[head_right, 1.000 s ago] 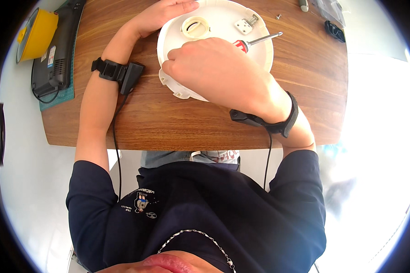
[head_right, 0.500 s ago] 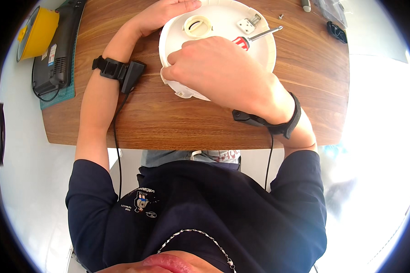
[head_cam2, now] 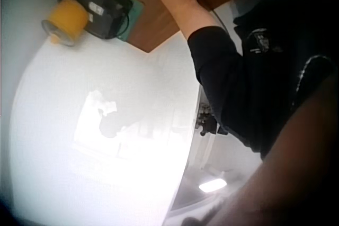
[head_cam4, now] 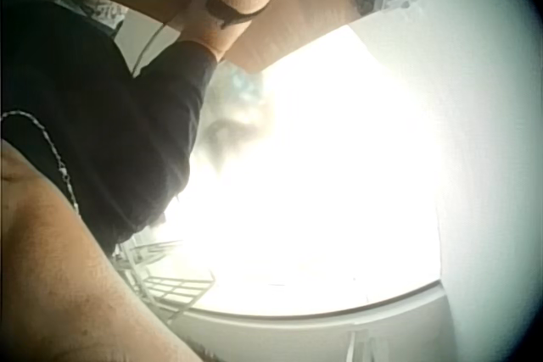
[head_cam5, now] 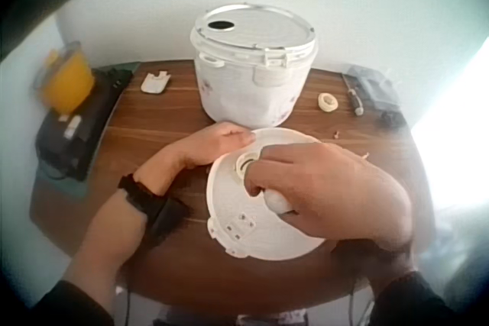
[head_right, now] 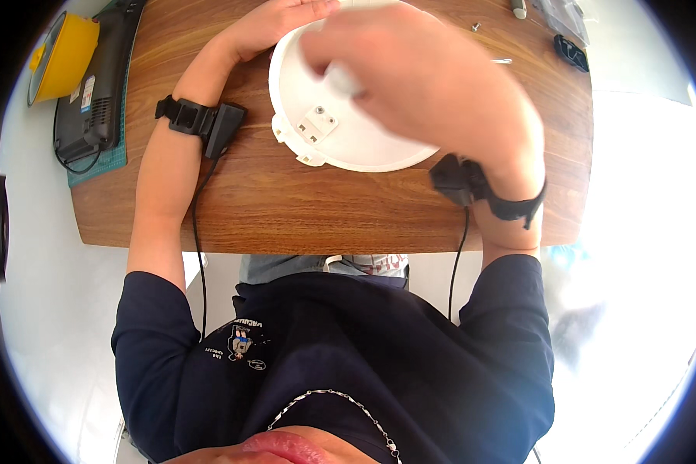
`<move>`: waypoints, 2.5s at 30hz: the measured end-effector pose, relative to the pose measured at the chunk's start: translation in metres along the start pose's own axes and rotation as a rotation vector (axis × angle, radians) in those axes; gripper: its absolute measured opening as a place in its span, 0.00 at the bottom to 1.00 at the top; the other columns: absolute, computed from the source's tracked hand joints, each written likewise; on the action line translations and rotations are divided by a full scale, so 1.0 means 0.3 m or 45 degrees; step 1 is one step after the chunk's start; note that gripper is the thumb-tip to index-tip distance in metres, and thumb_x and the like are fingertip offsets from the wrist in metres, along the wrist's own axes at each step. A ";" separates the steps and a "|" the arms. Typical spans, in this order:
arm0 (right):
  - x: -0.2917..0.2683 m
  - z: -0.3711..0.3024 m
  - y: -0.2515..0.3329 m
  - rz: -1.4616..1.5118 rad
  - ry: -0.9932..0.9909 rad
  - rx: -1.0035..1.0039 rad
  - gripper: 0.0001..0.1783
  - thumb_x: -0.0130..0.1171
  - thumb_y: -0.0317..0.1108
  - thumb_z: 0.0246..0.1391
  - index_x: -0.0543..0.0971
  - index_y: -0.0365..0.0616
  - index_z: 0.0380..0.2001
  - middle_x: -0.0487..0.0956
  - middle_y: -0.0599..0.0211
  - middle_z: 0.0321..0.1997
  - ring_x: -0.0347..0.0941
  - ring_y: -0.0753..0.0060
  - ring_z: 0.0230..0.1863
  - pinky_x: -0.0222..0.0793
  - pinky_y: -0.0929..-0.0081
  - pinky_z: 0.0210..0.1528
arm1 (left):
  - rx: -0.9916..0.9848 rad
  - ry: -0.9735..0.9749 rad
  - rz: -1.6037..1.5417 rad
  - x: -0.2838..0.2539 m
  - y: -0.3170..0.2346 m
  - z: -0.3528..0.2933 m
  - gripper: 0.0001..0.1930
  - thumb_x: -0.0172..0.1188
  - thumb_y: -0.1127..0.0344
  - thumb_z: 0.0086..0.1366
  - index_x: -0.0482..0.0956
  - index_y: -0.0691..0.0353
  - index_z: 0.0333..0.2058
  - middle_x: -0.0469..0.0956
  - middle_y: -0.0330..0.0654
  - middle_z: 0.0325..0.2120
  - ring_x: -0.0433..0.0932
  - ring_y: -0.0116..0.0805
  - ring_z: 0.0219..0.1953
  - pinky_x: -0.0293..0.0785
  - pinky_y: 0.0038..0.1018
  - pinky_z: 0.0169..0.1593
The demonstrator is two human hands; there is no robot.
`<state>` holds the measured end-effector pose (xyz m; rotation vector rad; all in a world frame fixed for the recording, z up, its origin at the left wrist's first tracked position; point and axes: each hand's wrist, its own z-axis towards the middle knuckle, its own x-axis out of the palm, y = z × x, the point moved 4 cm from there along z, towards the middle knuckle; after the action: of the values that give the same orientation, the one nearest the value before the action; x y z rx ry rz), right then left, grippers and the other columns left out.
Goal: The person uses a screwdriver to remove screws from a white plastic lid, then detaches a curved plastic piece. They place the lid aside and pick up a white rice cooker, attempting to fit the lid onto the cooker body multiple times before removing it again.
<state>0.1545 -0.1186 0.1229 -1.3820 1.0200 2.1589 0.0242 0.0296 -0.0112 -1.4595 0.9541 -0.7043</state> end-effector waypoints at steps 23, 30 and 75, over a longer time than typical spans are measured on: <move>-0.056 -0.146 -0.644 -0.372 -0.006 0.805 0.06 0.64 0.25 0.49 0.81 0.35 0.32 0.83 0.48 0.31 0.83 0.48 0.38 0.76 0.58 0.44 | -0.074 -0.019 -0.082 -0.001 0.001 -0.003 0.23 0.52 0.55 0.79 0.80 0.72 0.53 0.82 0.38 0.45 0.77 0.25 0.45 0.76 0.24 0.49; -0.164 -0.108 -0.422 -0.527 -0.405 0.647 0.07 0.64 0.25 0.52 0.81 0.36 0.36 0.84 0.50 0.30 0.83 0.55 0.32 0.77 0.64 0.37 | -0.080 0.009 -0.085 0.001 0.016 0.007 0.22 0.51 0.55 0.79 0.80 0.72 0.53 0.82 0.38 0.45 0.77 0.24 0.44 0.76 0.25 0.49; -0.020 0.012 0.052 0.832 -0.809 0.000 0.23 0.64 0.51 0.62 0.68 0.43 0.33 0.79 0.63 0.25 0.70 0.80 0.26 0.68 0.77 0.33 | 0.055 0.035 0.050 0.004 -0.008 0.027 0.22 0.48 0.57 0.80 0.82 0.72 0.49 0.83 0.38 0.44 0.77 0.26 0.46 0.75 0.27 0.51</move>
<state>0.1447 -0.1258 0.1350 -0.2795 1.2955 2.7605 0.0323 0.0325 -0.0099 -1.3931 0.9805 -0.7133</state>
